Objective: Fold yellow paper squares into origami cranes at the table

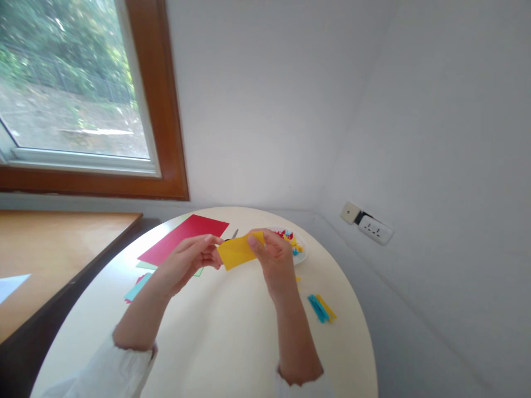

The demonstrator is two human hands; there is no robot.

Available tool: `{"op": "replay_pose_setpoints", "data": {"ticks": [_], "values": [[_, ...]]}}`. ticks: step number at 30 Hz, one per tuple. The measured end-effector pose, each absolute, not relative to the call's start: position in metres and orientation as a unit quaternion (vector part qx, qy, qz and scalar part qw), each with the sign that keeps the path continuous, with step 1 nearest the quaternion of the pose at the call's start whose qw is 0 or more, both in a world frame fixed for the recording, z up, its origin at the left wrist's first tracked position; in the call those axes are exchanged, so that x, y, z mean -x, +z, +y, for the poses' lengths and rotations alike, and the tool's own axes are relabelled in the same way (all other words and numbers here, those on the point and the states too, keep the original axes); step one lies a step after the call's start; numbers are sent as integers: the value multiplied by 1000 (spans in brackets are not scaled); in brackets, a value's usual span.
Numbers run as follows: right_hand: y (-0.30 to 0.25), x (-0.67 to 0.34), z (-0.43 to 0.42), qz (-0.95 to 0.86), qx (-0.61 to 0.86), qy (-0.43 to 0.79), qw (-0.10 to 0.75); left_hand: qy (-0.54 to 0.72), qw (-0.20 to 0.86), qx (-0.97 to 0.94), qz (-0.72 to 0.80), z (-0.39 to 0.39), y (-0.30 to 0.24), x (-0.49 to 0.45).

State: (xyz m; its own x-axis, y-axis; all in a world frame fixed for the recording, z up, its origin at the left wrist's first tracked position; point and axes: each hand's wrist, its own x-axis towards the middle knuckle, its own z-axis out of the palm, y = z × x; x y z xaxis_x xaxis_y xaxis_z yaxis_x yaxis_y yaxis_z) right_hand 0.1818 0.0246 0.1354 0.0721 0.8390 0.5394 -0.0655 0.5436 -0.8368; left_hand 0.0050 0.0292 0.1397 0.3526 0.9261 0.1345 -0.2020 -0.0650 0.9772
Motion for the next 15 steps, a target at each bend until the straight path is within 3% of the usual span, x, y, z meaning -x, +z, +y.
{"op": "replay_pose_setpoints", "data": {"ticks": [4,9,15], "values": [[137,-176,22,-642,312,358,601,402,670,-535,321,28,138,-10],[136,-172,21,-683,288,373,558,407,691,-480,356,24,140,-12],[134,-168,24,-696,284,364,551,392,718,-475,324,26,138,-12]]}}
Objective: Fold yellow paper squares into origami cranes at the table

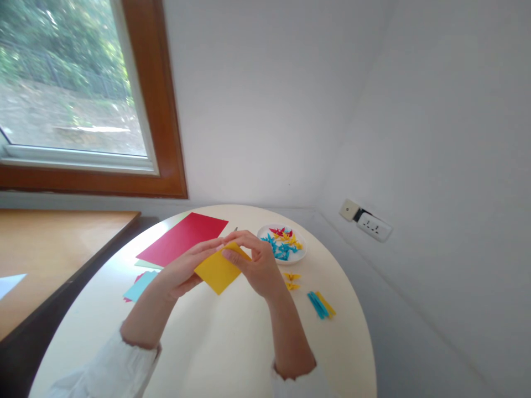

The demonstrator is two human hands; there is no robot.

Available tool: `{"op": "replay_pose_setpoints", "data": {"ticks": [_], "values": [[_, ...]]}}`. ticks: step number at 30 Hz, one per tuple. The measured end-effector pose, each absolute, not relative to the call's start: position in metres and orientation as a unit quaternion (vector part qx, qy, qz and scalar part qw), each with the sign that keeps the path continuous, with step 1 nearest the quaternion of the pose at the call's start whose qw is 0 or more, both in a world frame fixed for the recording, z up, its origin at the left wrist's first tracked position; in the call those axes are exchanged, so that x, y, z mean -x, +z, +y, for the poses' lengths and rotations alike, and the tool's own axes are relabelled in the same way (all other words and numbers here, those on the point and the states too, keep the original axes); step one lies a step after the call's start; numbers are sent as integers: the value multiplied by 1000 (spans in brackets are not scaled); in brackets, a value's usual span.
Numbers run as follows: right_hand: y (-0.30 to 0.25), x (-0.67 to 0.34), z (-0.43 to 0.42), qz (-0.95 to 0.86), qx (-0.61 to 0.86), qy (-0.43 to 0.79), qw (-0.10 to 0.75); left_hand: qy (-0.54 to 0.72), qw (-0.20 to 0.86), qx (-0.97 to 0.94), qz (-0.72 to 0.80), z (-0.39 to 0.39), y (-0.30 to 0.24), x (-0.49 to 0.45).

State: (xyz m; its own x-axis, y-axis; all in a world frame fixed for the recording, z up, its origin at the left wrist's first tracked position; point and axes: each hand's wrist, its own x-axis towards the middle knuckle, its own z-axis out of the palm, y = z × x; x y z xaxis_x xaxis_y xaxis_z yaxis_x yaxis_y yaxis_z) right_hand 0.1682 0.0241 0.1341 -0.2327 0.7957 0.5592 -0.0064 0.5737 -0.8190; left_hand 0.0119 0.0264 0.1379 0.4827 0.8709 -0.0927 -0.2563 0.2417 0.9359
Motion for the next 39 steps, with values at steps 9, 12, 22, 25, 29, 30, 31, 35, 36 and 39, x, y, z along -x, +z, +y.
{"op": "replay_pose_setpoints", "data": {"ticks": [9,12,22,25,29,30,31,35,36,39], "values": [[133,-167,24,-695,304,344,554,406,734,-460,293,30,135,-11],[132,-167,25,-701,320,312,556,429,731,-454,273,33,134,-11],[128,-171,32,-598,381,406,577,505,705,-428,254,32,137,-12],[126,-172,34,-565,360,477,569,520,689,-437,251,31,137,-13],[122,-172,38,-545,357,487,581,541,663,-444,267,33,137,-14],[121,-172,40,-540,362,477,591,547,652,-448,274,35,135,-14],[119,-172,42,-537,368,466,600,552,637,-455,288,37,133,-15],[102,-176,50,-548,408,411,604,565,489,-535,394,50,114,-17],[95,-178,52,-550,425,402,596,557,438,-558,431,52,106,-17],[68,-184,53,-573,483,374,547,467,354,-639,498,54,74,-16]]}}
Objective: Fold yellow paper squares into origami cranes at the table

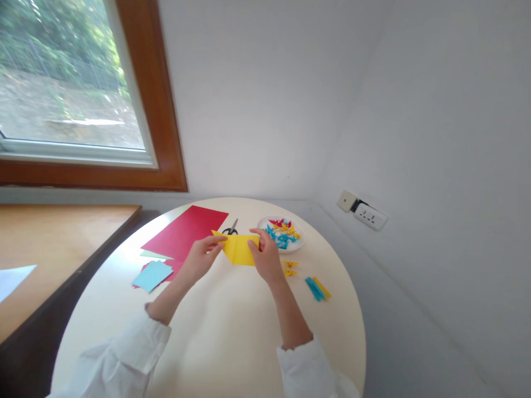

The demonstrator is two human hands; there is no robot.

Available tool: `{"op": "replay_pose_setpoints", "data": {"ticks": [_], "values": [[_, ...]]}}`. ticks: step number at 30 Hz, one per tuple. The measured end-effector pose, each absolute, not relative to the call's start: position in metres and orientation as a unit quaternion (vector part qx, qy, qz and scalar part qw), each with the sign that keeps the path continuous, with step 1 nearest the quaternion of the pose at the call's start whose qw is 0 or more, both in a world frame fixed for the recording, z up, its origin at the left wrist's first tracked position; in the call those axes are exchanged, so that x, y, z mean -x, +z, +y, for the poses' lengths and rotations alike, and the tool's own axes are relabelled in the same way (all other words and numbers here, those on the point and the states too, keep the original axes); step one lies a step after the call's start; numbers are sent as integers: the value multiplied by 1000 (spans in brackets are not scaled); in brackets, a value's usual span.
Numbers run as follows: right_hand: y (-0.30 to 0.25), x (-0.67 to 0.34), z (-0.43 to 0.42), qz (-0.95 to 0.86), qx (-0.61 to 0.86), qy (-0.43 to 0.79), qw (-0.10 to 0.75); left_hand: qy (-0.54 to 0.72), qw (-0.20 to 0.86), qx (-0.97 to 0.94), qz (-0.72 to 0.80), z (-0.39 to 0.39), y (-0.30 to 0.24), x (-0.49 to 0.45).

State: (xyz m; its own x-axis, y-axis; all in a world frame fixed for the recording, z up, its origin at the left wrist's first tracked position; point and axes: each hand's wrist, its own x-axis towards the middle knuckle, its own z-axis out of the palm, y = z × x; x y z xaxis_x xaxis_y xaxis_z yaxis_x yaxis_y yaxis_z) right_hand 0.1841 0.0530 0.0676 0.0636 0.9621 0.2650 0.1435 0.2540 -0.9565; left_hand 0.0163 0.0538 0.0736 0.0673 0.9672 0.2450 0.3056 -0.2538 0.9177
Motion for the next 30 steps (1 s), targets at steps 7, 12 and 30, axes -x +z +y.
{"op": "replay_pose_setpoints", "data": {"ticks": [7,12,30], "values": [[6,-189,28,-662,591,268,375,231,254,-767,542,20,5,-8],[-13,-187,15,-685,613,232,317,159,127,-799,566,2,-4,-9],[-18,-181,13,-693,638,166,292,137,36,-864,483,3,-18,-16]]}}
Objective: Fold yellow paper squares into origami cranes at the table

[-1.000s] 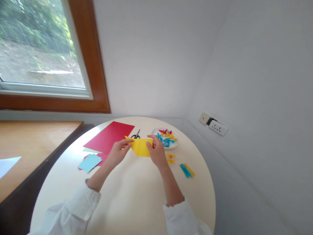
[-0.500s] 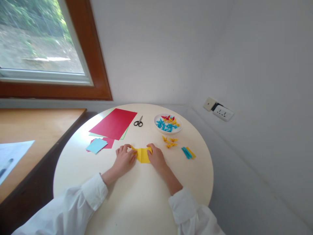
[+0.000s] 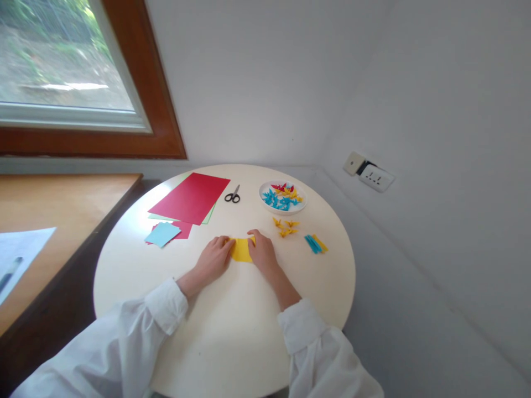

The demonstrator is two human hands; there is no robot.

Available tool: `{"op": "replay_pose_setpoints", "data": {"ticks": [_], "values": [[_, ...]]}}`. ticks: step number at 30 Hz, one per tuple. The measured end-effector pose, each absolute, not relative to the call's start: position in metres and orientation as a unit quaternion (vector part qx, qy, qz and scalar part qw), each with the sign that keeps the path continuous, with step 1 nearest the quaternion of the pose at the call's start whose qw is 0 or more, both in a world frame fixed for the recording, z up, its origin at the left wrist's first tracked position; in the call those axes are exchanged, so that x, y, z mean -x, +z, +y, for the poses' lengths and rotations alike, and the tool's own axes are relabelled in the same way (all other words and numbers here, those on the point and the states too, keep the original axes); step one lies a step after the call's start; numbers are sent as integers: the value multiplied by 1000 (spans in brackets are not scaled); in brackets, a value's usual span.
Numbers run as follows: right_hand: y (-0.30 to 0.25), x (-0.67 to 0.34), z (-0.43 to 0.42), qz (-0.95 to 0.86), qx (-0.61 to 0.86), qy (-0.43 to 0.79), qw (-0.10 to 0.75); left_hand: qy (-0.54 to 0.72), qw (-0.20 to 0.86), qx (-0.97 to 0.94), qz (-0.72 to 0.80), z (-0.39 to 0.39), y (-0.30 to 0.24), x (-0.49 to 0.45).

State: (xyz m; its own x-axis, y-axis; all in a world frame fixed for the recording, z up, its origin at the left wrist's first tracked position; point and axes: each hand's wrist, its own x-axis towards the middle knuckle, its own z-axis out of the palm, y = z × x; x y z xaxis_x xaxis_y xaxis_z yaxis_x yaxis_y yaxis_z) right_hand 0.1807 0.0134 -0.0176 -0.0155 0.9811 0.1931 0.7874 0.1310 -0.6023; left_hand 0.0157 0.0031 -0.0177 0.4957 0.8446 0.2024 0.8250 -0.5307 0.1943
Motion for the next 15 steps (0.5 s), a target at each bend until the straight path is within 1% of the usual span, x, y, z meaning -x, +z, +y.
{"op": "replay_pose_setpoints", "data": {"ticks": [7,15], "values": [[-16,-179,14,-698,666,118,235,125,13,-869,479,1,-18,-17],[-17,-177,13,-716,656,97,220,133,7,-862,488,0,-18,-18]]}}
